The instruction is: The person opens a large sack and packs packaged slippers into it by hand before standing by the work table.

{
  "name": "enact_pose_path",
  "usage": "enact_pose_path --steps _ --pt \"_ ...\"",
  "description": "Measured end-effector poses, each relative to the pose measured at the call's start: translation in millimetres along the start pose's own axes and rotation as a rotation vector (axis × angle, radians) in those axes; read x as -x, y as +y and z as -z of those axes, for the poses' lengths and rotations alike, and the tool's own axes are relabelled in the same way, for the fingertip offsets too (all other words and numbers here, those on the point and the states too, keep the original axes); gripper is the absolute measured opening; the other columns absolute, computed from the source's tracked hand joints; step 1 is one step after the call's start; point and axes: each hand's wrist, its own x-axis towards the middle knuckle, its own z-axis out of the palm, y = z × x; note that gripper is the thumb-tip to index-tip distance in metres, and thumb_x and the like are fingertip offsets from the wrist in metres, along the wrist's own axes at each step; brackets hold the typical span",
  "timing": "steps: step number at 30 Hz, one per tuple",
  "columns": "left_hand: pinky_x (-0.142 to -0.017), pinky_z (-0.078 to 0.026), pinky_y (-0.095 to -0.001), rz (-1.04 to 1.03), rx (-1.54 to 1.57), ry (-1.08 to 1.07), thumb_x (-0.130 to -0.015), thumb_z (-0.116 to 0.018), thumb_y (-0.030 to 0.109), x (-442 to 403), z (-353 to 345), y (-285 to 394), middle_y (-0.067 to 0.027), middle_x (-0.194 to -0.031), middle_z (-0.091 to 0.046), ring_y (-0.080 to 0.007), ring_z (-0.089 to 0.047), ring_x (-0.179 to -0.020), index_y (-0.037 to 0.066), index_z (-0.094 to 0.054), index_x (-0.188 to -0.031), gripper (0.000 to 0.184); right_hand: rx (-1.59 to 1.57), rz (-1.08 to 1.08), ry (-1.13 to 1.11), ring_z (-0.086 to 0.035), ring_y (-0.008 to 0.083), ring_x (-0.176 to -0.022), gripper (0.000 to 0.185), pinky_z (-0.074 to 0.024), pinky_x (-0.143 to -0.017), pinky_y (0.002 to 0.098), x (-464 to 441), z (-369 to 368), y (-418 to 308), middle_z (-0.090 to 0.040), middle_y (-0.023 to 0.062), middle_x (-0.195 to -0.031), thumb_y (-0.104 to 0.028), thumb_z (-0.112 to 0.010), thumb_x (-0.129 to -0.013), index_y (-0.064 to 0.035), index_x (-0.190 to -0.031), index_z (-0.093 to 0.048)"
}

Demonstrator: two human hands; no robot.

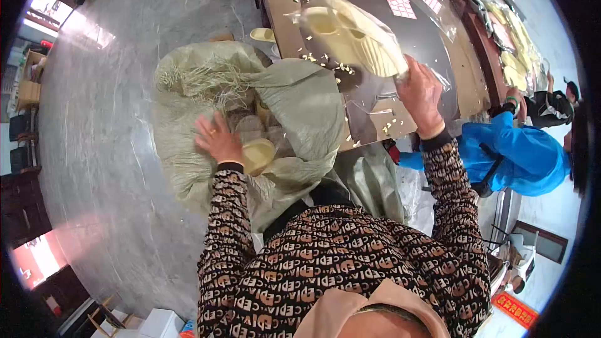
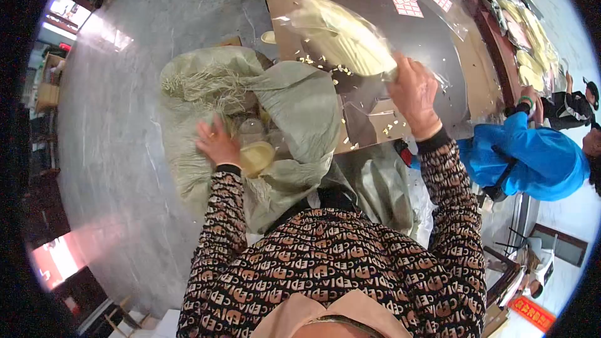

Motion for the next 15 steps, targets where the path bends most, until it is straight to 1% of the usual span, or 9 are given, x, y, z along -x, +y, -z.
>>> enact_pose_path --steps 2,4,6,7,9,10,11,13,15 --pt "-0.105 -0.032 -0.0525 0.102 -0.245 0.089 -0.08 -0.068 0.038 -8.2 -1.5 -20.0 -0.017 -0.143 -0.041 -0.0329 -0.034 -0.136 0.015 -0.043 -0.14 0.068 -0.072 -0.033 -0.024 -0.065 0.0291 -0.072 0.024 -0.0521 -0.062 0.0405 -0.1 24.3 -34.5 -0.066 0.0111 -0.079 -0.012 -0.066 -0.079 -0.0103 -0.104 -0.065" --pt "-0.101 -0.035 -0.0503 0.141 -0.137 -0.005 -0.081 -0.067 0.035 -17.9 -16.1 -50.9 -0.0166 -0.135 -0.048 -0.0322 -0.042 -0.128 0.015 -0.044 -0.138 0.065 -0.15 -0.068 -0.049 -0.066 0.0237 -0.066 0.023 -0.0511 -0.058 0.0376 9.5 31.4 -53.2 -0.067 0.0102 -0.077 -0.014 -0.068 -0.079 -0.0071 -0.101 -0.067" --pt "-0.094 -0.042 -0.046 0.22 0.08 -0.195 -0.083 -0.065 0.028 -29.8 -38.5 -90.1 -0.0157 -0.118 -0.06 -0.0308 -0.056 -0.112 0.014 -0.046 -0.136 0.058 -0.837 -0.259 -0.401 -0.065 0.0125 -0.076 0.019 -0.0511 -0.064 0.0291 21.1 29.5 -65.3 -0.07 0.0049 -0.086 -0.011 -0.068 -0.082 -0.0005 -0.098 -0.068" --pt "-0.094 -0.042 -0.046 0.222 0.078 -0.195 -0.083 -0.065 0.028 -36.4 -50.1 -116.8 -0.0157 -0.118 -0.06 -0.0308 -0.056 -0.112 0.014 -0.046 -0.136 0.058 -0.84 -0.258 -0.403 -0.065 0.0125 -0.076 0.019 -0.0511 -0.064 0.0291 26.0 27.6 -74.4 -0.07 0.0049 -0.086 -0.011 -0.068 -0.082 -0.0005 -0.098 -0.068" --pt "-0.077 -0.048 -0.0402 0.215 0.108 -0.006 -0.085 -0.062 0.024 -43.2 -68.7 -167.6 -0.0132 -0.093 -0.067 -0.0316 -0.063 -0.086 0.01 -0.059 -0.122 0.039 -1.232 -0.287 -0.662 -0.06 0.0065 -0.08 0.023 -0.0501 -0.065 0.0253 33.1 20.8 -97.6 -0.07 0.0029 -0.092 -0.012 -0.066 -0.085 0.0015 -0.103 -0.068" --pt "-0.074 -0.048 -0.0398 0.301 0.335 0.108 -0.087 -0.061 0.024 -45.0 -45.8 -180.1 -0.0154 -0.09 -0.067 -0.0322 -0.062 -0.083 0.005 -0.062 -0.112 0.031 -1.238 -0.287 -0.67 -0.06 0.0065 -0.08 0.023 -0.0501 -0.065 0.0253 33.8 18.6 -109.7 -0.07 0.0029 -0.092 -0.012 -0.066 -0.085 0.0015 -0.103 -0.068" --pt "-0.072 -0.048 -0.0394 0.387 0.563 0.226 -0.089 -0.06 0.024 -48.7 -7.5 -192.1 -0.0175 -0.087 -0.067 -0.0328 -0.062 -0.079 0.0 -0.066 -0.102 0.028 -1.166 -0.271 -0.848 -0.061 0.0075 -0.081 0.023 -0.0502 -0.066 0.0249 34.4 17.3 -122.2 -0.07 0.0025 -0.092 -0.013 -0.066 -0.085 0.0014 -0.103 -0.068" --pt "-0.068 -0.047 -0.0409 0.511 0.823 0.334 -0.093 -0.057 0.028 -53.9 43.6 -216.1 -0.0144 -0.083 -0.069 -0.0271 -0.06 -0.073 -0.006 -0.066 -0.093 0.036 -1.092 -0.247 -1.029 -0.061 0.0084 -0.081 0.024 -0.0503 -0.067 0.0245 45.8 -0.4 -137.3 -0.069 0.0022 -0.092 -0.014 -0.065 -0.086 0.0013 -0.103 -0.068" --pt "-0.073 -0.047 -0.0364 0.437 1.204 0.401 -0.096 -0.055 0.033 -51.0 66.1 -243.9 -0.0105 -0.091 -0.069 -0.0195 -0.059 -0.08 -0.007 -0.066 -0.1 0.041 -1.303 -0.246 -1.268 -0.061 0.0077 -0.081 0.026 -0.0497 -0.065 0.0223 77.0 -47.2 -144.9 -0.069 0.001 -0.089 -0.02 -0.066 -0.084 0.0013 -0.1 -0.068"
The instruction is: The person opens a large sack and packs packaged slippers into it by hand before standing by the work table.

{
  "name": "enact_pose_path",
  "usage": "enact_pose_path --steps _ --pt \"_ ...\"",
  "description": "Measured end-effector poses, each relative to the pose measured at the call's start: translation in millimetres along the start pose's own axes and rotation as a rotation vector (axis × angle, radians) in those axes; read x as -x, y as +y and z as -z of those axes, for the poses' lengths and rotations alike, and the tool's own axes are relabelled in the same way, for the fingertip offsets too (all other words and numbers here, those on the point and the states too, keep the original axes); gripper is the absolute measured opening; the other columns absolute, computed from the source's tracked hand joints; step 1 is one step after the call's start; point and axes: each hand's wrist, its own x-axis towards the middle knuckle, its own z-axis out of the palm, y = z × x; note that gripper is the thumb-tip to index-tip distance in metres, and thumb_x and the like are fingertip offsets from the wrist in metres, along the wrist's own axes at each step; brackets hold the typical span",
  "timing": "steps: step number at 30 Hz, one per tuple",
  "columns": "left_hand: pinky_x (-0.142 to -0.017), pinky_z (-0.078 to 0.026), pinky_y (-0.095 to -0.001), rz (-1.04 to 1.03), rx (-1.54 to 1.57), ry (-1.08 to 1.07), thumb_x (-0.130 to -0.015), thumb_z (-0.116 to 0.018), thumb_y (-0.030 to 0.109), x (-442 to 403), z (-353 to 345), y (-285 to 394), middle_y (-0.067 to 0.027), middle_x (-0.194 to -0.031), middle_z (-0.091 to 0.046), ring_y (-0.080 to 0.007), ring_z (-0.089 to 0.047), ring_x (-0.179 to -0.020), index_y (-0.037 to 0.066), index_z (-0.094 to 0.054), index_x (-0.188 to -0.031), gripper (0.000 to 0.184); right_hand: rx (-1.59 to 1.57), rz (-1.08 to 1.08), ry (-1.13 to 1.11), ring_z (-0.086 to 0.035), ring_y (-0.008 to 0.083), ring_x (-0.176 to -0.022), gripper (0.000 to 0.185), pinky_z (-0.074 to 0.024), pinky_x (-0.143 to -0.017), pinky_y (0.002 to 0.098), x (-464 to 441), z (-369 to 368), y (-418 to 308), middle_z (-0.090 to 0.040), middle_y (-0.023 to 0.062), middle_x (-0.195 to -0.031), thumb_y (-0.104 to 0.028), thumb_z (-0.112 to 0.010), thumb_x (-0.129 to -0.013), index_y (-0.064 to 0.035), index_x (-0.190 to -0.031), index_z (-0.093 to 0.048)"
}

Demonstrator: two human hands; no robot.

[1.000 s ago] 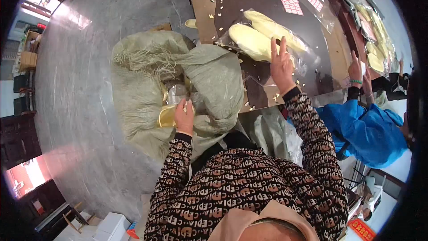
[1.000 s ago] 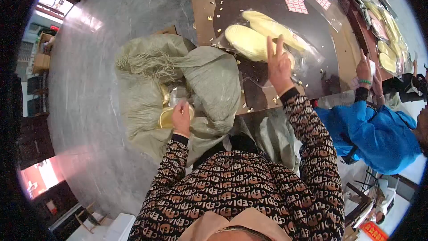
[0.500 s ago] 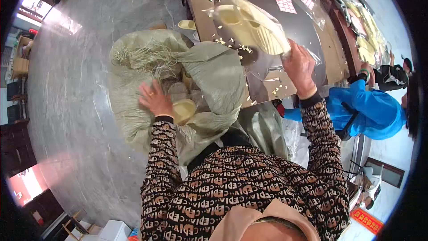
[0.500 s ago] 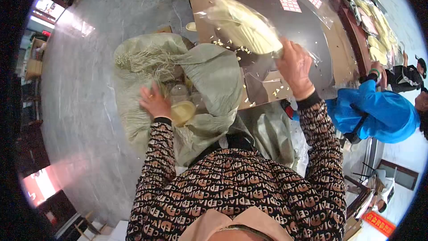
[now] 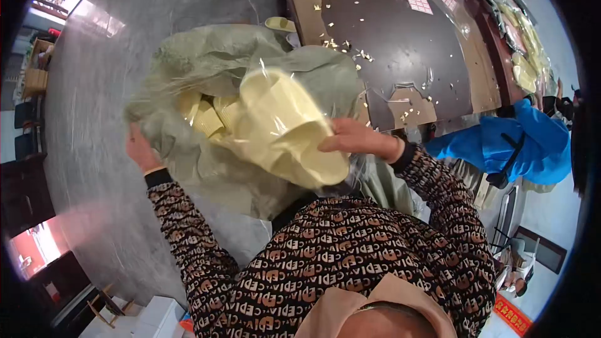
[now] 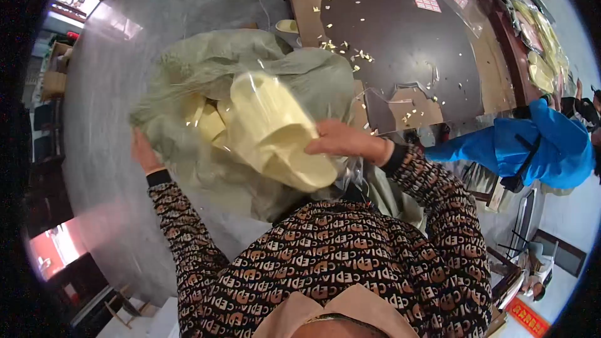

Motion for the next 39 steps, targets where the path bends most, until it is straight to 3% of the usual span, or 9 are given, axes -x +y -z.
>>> enact_pose_path --steps 12,18,25,29,32,33,35,37,39 --pt "-0.091 -0.045 -0.0323 0.179 0.152 -0.304 -0.099 -0.05 0.029 -7.7 103.8 20.5 -0.0104 -0.116 -0.062 -0.0186 -0.059 -0.103 -0.005 -0.055 -0.125 0.044 -0.466 -0.187 -0.455 -0.064 0.008 -0.077 0.024 -0.051 -0.065 0.0229 -148.5 -43.0 19.3 -0.069 0.001 -0.089 -0.026 -0.067 -0.081 -0.0072 -0.096 -0.068" --pt "-0.088 -0.046 -0.03 0.249 0.253 -0.286 -0.1 -0.051 0.029 -12.2 114.5 4.9 -0.0106 -0.119 -0.061 -0.0166 -0.059 -0.104 -0.005 -0.055 -0.124 0.043 -0.553 -0.046 -0.345 -0.06 0.005 -0.068 0.032 -0.0478 -0.059 0.0207 -220.2 -96.5 -48.9 -0.065 -0.0036 -0.078 -0.036 -0.068 -0.084 -0.0049 -0.092 -0.068" --pt "-0.095 -0.044 -0.0311 0.297 0.455 -0.259 -0.099 -0.052 0.03 -27.7 124.5 -11.3 -0.0119 -0.125 -0.058 -0.02 -0.056 -0.113 -0.005 -0.051 -0.129 0.046 0.208 -0.071 0.136 -0.059 0.019 -0.092 0.065 -0.0467 -0.071 0.0292 -289.4 -151.8 52.6 -0.06 0.0153 -0.11 -0.048 -0.071 -0.079 0.004 -0.115 -0.058" --pt "-0.103 -0.041 -0.0385 0.33 0.641 -0.229 -0.1 -0.05 0.031 -34.6 105.0 4.7 -0.014 -0.133 -0.053 -0.0242 -0.051 -0.122 -0.003 -0.048 -0.133 0.047 0.685 0.35 0.187 -0.05 0.0352 -0.115 0.099 -0.0445 -0.093 0.0437 -230.3 -217.5 81.9 -0.046 0.0281 -0.129 -0.043 -0.077 -0.068 0.0102 -0.139 -0.032" --pt "-0.103 -0.041 -0.0356 0.477 0.805 -0.22 -0.096 -0.058 0.025 -36.8 93.2 19.4 -0.0131 -0.131 -0.054 -0.0232 -0.05 -0.123 0.0 -0.049 -0.131 0.044 0.792 0.527 0.112 -0.056 0.041 -0.104 0.087 -0.0444 -0.095 0.0468 -167.5 -229.8 66.9 -0.053 0.0262 -0.117 -0.03 -0.078 -0.062 0.0049 -0.13 -0.038" --pt "-0.103 -0.041 -0.0362 0.167 0.517 -0.322 -0.093 -0.062 0.021 -24.5 84.8 30.3 -0.0133 -0.131 -0.054 -0.0223 -0.049 -0.123 0.001 -0.049 -0.132 0.046 0.421 0.257 0.006 -0.058 0.0373 -0.101 0.067 -0.0474 -0.087 0.0446 -155.3 -234.7 67.0 -0.057 0.0248 -0.112 -0.033 -0.074 -0.066 0.0035 -0.117 -0.049" --pt "-0.103 -0.041 -0.037 -0.276 -0.112 -0.588 -0.086 -0.067 0.015 -14.2 75.7 74.9 -0.0137 -0.132 -0.054 -0.0213 -0.049 -0.123 0.002 -0.048 -0.133 0.052 0.36 0.423 -0.042 -0.062 0.0311 -0.091 0.043 -0.0516 -0.075 0.041 -144.2 -229.4 77.2 -0.062 0.0222 -0.1 -0.035 -0.067 -0.075 0.0021 -0.097 -0.061" --pt "-0.104 -0.041 -0.0372 -0.031 0.22 -0.578 -0.085 -0.068 0.02 -7.9 58.8 84.8 -0.0148 -0.131 -0.054 -0.024 -0.053 -0.119 0.003 -0.048 -0.134 0.055 0.776 0.566 -0.254 -0.064 0.0273 -0.086 0.035 -0.0529 -0.071 0.0393 -134.3 -219.9 72.1 -0.063 0.0213 -0.094 -0.031 -0.06 -0.086 0.0025 -0.094 -0.061" --pt "-0.103 -0.041 -0.037 0.012 0.185 -0.408 -0.089 -0.062 0.028 -19.9 51.6 73.8 -0.017 -0.131 -0.055 -0.0269 -0.054 -0.119 0.0 -0.047 -0.134 0.055 0.736 0.27 -0.605 -0.063 0.0257 -0.086 0.032 -0.0528 -0.073 0.0388 -125.8 -223.5 46.4 -0.063 0.021 -0.096 -0.028 -0.056 -0.092 0.0031 -0.097 -0.062"
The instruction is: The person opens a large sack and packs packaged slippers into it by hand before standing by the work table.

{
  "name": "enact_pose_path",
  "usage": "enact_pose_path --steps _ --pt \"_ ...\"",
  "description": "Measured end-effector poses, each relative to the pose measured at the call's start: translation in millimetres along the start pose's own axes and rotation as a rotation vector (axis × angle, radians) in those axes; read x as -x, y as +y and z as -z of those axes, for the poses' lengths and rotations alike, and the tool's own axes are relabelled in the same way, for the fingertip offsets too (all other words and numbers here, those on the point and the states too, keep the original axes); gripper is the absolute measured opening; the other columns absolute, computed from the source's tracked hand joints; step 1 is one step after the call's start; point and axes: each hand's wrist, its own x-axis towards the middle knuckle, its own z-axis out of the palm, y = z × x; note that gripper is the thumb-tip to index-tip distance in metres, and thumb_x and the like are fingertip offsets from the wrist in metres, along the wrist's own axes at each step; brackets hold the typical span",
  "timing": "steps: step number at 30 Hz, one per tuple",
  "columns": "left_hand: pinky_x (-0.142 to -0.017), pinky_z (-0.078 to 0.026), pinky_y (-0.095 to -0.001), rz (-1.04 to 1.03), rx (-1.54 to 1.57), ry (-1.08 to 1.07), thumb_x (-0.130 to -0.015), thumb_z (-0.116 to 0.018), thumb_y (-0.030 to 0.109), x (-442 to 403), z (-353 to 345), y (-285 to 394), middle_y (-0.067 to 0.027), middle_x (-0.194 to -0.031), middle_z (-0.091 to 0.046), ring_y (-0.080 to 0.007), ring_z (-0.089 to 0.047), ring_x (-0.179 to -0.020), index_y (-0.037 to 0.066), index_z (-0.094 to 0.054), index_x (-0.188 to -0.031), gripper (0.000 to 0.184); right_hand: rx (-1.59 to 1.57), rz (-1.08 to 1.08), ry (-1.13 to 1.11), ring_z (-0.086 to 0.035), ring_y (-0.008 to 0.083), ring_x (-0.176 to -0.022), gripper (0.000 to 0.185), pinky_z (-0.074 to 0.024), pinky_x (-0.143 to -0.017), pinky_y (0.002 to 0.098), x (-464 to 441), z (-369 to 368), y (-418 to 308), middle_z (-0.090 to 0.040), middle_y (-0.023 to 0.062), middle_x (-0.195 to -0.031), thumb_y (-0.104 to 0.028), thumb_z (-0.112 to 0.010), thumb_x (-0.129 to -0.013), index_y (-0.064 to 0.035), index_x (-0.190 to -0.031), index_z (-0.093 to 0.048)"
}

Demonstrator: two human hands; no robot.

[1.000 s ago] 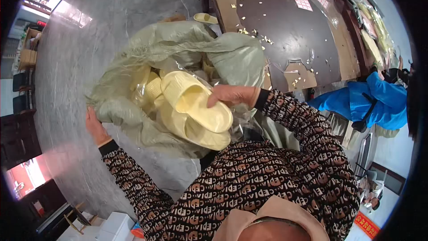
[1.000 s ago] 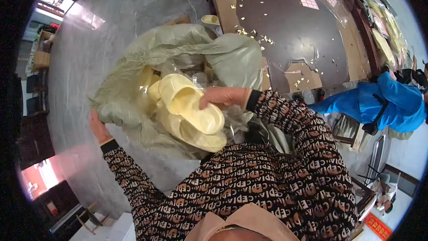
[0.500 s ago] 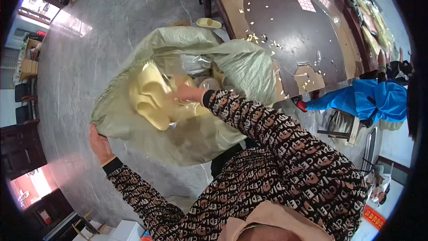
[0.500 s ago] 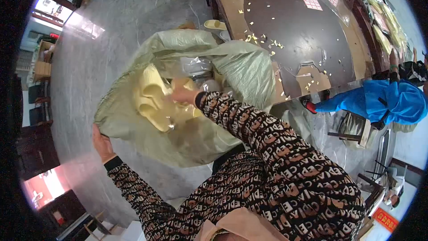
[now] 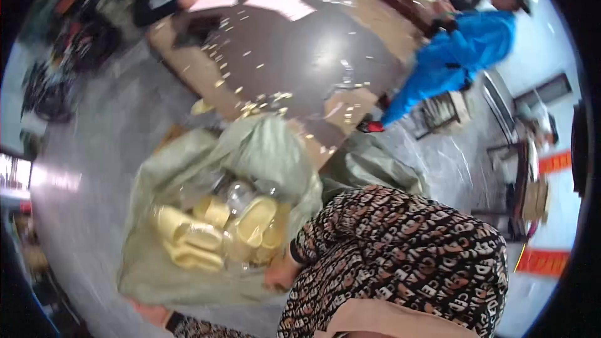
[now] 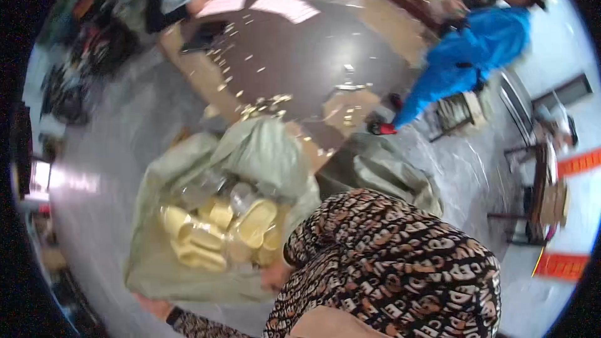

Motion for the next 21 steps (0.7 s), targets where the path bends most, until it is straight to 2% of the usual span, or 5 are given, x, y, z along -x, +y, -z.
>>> enact_pose_path --steps 4,9,12,18,21 --pt "-0.098 -0.044 -0.0384 0.214 0.288 0.377 -0.093 -0.055 0.033 -31.1 43.8 -35.1 -0.019 -0.126 -0.057 -0.0295 -0.056 -0.114 -0.002 -0.049 -0.13 0.052 -0.675 0.399 -0.216 -0.061 0.0243 -0.085 0.03 -0.0516 -0.073 0.0382 36.6 -0.5 -21.1 -0.063 0.0192 -0.095 -0.025 -0.057 -0.091 0.0042 -0.097 -0.063" --pt "-0.089 -0.047 -0.0416 0.159 -0.258 0.451 -0.094 -0.053 0.03 -70.5 92.5 -101.0 -0.0193 -0.113 -0.062 -0.0309 -0.059 -0.102 -0.002 -0.056 -0.12 0.041 -1.012 0.555 -0.366 -0.059 0.0225 -0.084 0.027 -0.0501 -0.073 0.0374 77.0 4.7 -25.8 -0.064 0.0168 -0.094 -0.021 -0.058 -0.091 0.0055 -0.097 -0.063" --pt "-0.083 -0.048 -0.0436 -0.195 -0.869 0.53 -0.094 -0.052 0.028 -101.7 134.7 -144.8 -0.0195 -0.105 -0.064 -0.0318 -0.061 -0.094 -0.002 -0.06 -0.113 0.037 -1.05 0.571 -0.354 -0.057 0.0215 -0.083 0.026 -0.0492 -0.073 0.037 102.0 9.1 -20.2 -0.064 0.0154 -0.094 -0.018 -0.059 -0.09 0.0063 -0.096 -0.064" --pt "-0.103 -0.035 -0.0538 -0.824 -1.19 0.891 -0.093 -0.061 0.033 -58.9 -53.6 -90.4 -0.0178 -0.134 -0.047 -0.0383 -0.052 -0.116 0.003 -0.04 -0.138 0.058 -1.068 0.539 -0.258 -0.055 0.0194 -0.081 0.022 -0.0474 -0.073 0.036 158.5 13.1 -2.8 -0.065 0.0126 -0.093 -0.013 -0.061 -0.089 0.0079 -0.096 -0.064" --pt "-0.099 -0.036 -0.0527 -0.861 -0.963 0.409 -0.092 -0.06 0.029 -24.5 -158.5 -76.6 -0.0189 -0.127 -0.049 -0.0387 -0.052 -0.112 0.001 -0.044 -0.129 0.05 -1.072 0.537 -0.24 -0.053 0.0184 -0.08 0.021 -0.0465 -0.073 0.0356 181.7 8.1 10.7 -0.065 0.0112 -0.092 -0.011 -0.061 -0.089 0.0087 -0.096 -0.064"
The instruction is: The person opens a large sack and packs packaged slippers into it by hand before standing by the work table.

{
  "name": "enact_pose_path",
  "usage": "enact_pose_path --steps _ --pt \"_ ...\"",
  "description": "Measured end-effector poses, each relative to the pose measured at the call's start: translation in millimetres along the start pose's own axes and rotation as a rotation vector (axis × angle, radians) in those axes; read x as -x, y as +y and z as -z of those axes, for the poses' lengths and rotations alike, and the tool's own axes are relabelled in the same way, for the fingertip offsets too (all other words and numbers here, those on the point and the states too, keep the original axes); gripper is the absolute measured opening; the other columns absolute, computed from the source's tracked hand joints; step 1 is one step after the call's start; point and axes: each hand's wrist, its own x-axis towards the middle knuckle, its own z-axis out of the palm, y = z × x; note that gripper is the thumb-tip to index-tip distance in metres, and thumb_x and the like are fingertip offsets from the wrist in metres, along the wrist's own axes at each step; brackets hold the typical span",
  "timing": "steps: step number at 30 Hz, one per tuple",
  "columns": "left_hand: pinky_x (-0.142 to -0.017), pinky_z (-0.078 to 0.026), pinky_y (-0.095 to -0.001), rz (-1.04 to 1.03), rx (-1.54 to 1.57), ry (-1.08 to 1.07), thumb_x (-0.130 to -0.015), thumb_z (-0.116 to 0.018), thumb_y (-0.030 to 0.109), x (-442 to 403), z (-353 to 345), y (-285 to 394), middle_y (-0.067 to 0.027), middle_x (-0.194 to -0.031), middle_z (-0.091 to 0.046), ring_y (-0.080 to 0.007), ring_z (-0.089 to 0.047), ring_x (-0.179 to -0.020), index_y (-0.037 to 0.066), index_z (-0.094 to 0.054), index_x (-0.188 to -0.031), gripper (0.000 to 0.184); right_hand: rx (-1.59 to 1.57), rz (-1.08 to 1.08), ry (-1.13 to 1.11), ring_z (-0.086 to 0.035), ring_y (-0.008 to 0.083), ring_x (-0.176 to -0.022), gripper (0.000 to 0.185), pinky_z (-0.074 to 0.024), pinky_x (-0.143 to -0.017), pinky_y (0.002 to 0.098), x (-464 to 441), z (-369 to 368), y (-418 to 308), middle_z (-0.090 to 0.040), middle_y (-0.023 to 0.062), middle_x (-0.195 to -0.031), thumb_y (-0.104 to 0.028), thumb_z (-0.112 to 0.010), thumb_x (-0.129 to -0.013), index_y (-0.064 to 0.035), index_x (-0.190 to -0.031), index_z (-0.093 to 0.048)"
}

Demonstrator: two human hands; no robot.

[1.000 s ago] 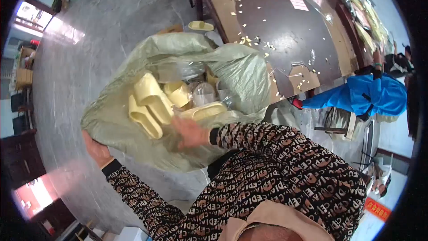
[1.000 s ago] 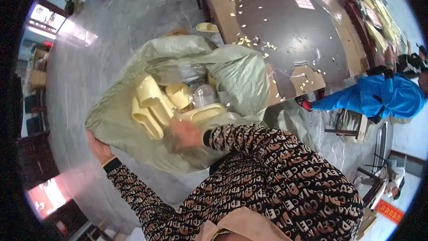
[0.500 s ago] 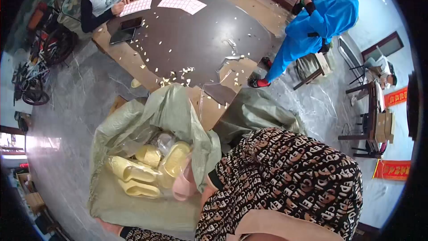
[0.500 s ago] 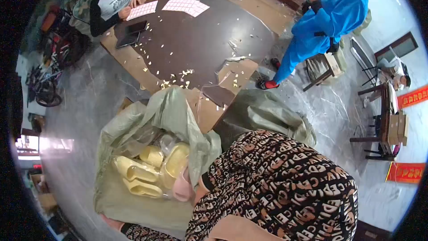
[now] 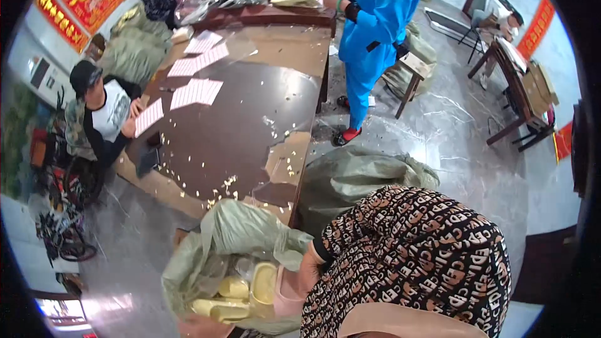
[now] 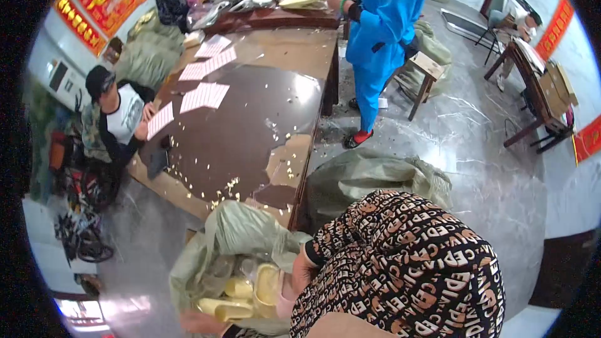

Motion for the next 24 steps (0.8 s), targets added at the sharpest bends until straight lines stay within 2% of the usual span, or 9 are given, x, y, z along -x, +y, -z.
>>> enact_pose_path --steps 5,6,10,13,15,17,19,21,24 --pt "-0.083 -0.045 -0.0457 0.009 0.442 -0.771 -0.089 -0.056 0.018 23.8 -34.4 197.3 -0.0225 -0.096 -0.061 -0.0368 -0.056 -0.091 -0.005 -0.063 -0.097 0.025 -0.048 0.027 0.023 -0.054 0.0162 -0.076 0.02 -0.0467 -0.071 0.0334 25.4 8.1 13.2 -0.066 0.0077 -0.092 -0.009 -0.061 -0.089 0.0088 -0.098 -0.065" --pt "-0.084 -0.044 -0.0477 -0.081 0.566 -0.611 -0.087 -0.055 0.016 48.6 -52.1 219.6 -0.0218 -0.098 -0.058 -0.038 -0.054 -0.094 -0.005 -0.062 -0.097 0.024 0.007 0.09 0.066 -0.054 0.0157 -0.075 0.02 -0.0473 -0.069 0.0332 29.4 -1.3 2.1 -0.066 0.0062 -0.091 -0.009 -0.061 -0.089 0.0083 -0.099 -0.065" --pt "-0.095 -0.039 -0.0509 -0.072 0.264 -0.894 -0.092 -0.053 0.039 81.8 -76.2 303.5 -0.0255 -0.13 -0.049 -0.0406 -0.046 -0.119 0.001 -0.057 -0.122 0.048 0.111 0.157 0.294 -0.058 0.015 -0.076 0.022 -0.0497 -0.07 0.0332 69.5 -22.8 -24.2 -0.067 0.0044 -0.093 -0.011 -0.06 -0.089 0.0047 -0.105 -0.065" --pt "-0.101 -0.035 -0.0541 -0.12 0.065 -0.824 -0.093 -0.049 0.048 110.2 -82.6 355.7 -0.021 -0.138 -0.045 -0.0374 -0.042 -0.128 0.009 -0.052 -0.133 0.056 0.082 0.028 0.54 -0.062 0.0156 -0.085 0.028 -0.0521 -0.077 0.0338 110.8 -30.8 -42.1 -0.068 0.0068 -0.099 -0.017 -0.059 -0.091 -0.0003 -0.113 -0.065" --pt "-0.101 -0.034 -0.0552 -0.142 0.054 -0.751 -0.093 -0.049 0.049 123.6 -85.6 364.9 -0.0206 -0.139 -0.045 -0.0366 -0.042 -0.129 0.011 -0.051 -0.134 0.056 0.437 -0.06 1.171 -0.062 0.0194 -0.078 0.025 -0.0512 -0.072 0.0367 133.8 -26.7 -52.3 -0.068 0.0118 -0.092 -0.017 -0.065 -0.082 -0.0015 -0.101 -0.068" --pt "-0.101 -0.031 -0.0574 -0.204 0.04 -0.623 -0.093 -0.047 0.05 130.9 -87.6 371.2 -0.0197 -0.141 -0.044 -0.0349 -0.04 -0.131 0.014 -0.049 -0.136 0.056 0.91 0.007 1.557 -0.062 0.0268 -0.083 0.028 -0.0511 -0.072 0.0385 172.7 17.0 -28.6 -0.065 0.018 -0.094 -0.024 -0.067 -0.078 -0.0024 -0.096 -0.067" --pt "-0.102 -0.031 -0.057 -0.195 0.044 -0.635 -0.093 -0.047 0.05 130.9 -81.8 377.1 -0.0196 -0.141 -0.044 -0.0349 -0.04 -0.131 0.015 -0.049 -0.135 0.055 1.035 -0.287 2.073 -0.062 0.029 -0.093 0.029 -0.0516 -0.071 0.0408 207.0 33.0 -24.4 -0.063 0.0149 -0.096 -0.03 -0.068 -0.077 -0.0078 -0.096 -0.066" --pt "-0.102 -0.03 -0.0563 -0.185 0.042 -0.654 -0.093 -0.047 0.05 123.6 -77.0 378.1 -0.0193 -0.141 -0.044 -0.0351 -0.04 -0.131 0.015 -0.05 -0.134 0.055 1.109 -0.376 2.46 -0.05 0.036 -0.118 0.041 -0.0442 -0.091 0.0498 240.1 56.1 -11.2 -0.055 0.0178 -0.122 -0.033 -0.068 -0.078 -0.0059 -0.107 -0.063" --pt "-0.102 -0.03 -0.056 -0.179 0.031 -0.706 -0.094 -0.046 0.049 116.1 -69.1 381.6 -0.0189 -0.141 -0.044 -0.035 -0.039 -0.132 0.014 -0.05 -0.134 0.054 1.288 -0.617 2.705 -0.042 0.0401 -0.127 0.055 -0.0352 -0.102 0.0535 262.8 58.9 -12.6 -0.048 0.0203 -0.133 -0.036 -0.069 -0.077 -0.0058 -0.122 -0.058"
